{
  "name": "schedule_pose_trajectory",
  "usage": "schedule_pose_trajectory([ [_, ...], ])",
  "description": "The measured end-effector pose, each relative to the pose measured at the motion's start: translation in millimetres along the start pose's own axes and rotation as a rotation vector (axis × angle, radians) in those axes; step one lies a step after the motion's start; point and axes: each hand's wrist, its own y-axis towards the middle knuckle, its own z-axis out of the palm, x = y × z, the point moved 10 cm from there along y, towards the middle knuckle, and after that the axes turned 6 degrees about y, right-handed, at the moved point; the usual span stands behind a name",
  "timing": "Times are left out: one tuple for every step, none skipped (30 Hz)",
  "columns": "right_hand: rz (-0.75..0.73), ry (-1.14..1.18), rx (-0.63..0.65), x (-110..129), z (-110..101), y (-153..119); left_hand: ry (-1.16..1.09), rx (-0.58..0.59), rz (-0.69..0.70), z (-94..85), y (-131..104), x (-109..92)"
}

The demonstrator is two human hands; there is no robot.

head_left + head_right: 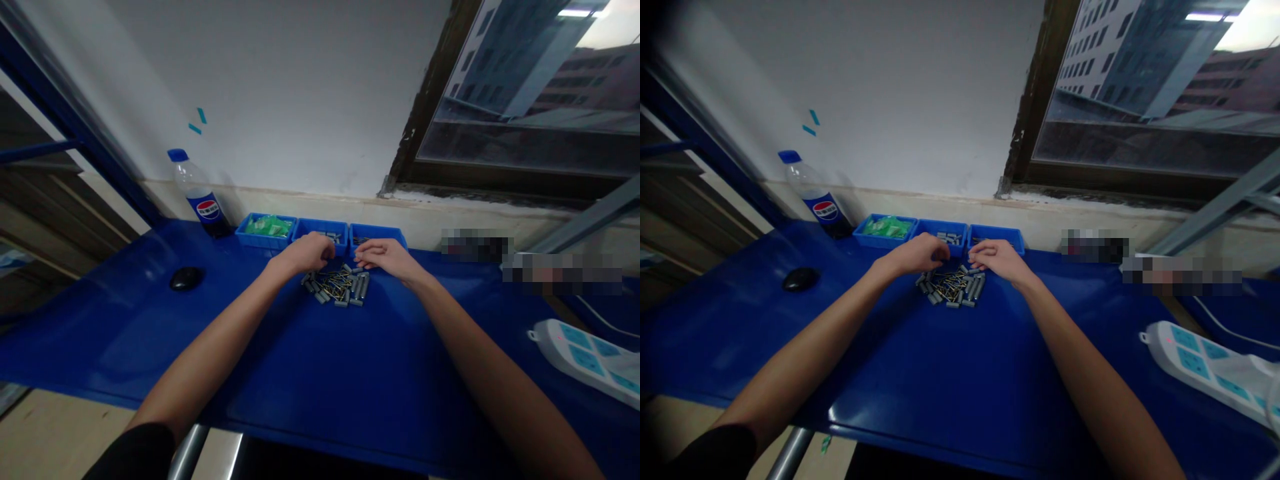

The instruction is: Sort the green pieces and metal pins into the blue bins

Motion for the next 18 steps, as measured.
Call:
schedule_pose_trajectory([
  [0.002,-0.008,0.009,0,1,0,0.053,0.035,-0.021,5.8,-1,3],
  [0.004,-0.016,0.020,0,2,0,0.097,0.066,-0.042,10.8,-1,7],
  [0.005,-0.024,0.032,0,4,0,0.128,0.094,-0.065,15.0,-3,10],
  [0.007,-0.032,0.043,-1,5,0,0.146,0.118,-0.087,18.2,-4,13],
  [0.008,-0.040,0.054,-1,6,0,0.152,0.136,-0.109,20.6,-5,15],
  [0.008,-0.049,0.063,-2,7,0,0.149,0.150,-0.130,22.6,-6,17],
  [0.006,-0.056,0.072,-3,7,1,0.139,0.156,-0.148,23.9,-6,19],
  [0.001,-0.061,0.077,-3,8,1,0.126,0.155,-0.165,24.6,-6,19],
  [-0.004,-0.065,0.083,-4,8,2,0.110,0.147,-0.176,25.0,-6,20],
  [-0.008,-0.066,0.088,-4,8,2,0.095,0.135,-0.185,25.1,-5,19],
  [-0.010,-0.066,0.093,-5,8,2,0.081,0.120,-0.193,25.3,-4,19],
  [-0.011,-0.066,0.096,-6,8,3,0.066,0.104,-0.199,25.2,-3,19],
  [-0.011,-0.067,0.099,-6,8,3,0.052,0.086,-0.203,24.8,-3,19],
  [-0.010,-0.067,0.101,-7,8,3,0.038,0.069,-0.208,24.1,-2,19],
  [-0.008,-0.066,0.102,-7,8,3,0.024,0.053,-0.216,22.9,-2,19],
  [-0.007,-0.065,0.102,-7,8,3,0.010,0.041,-0.226,21.5,-2,19],
  [-0.005,-0.063,0.104,-7,9,3,-0.003,0.031,-0.237,19.7,-2,20],
  [-0.001,-0.062,0.106,-8,9,3,-0.014,0.019,-0.249,17.1,-3,21],
])
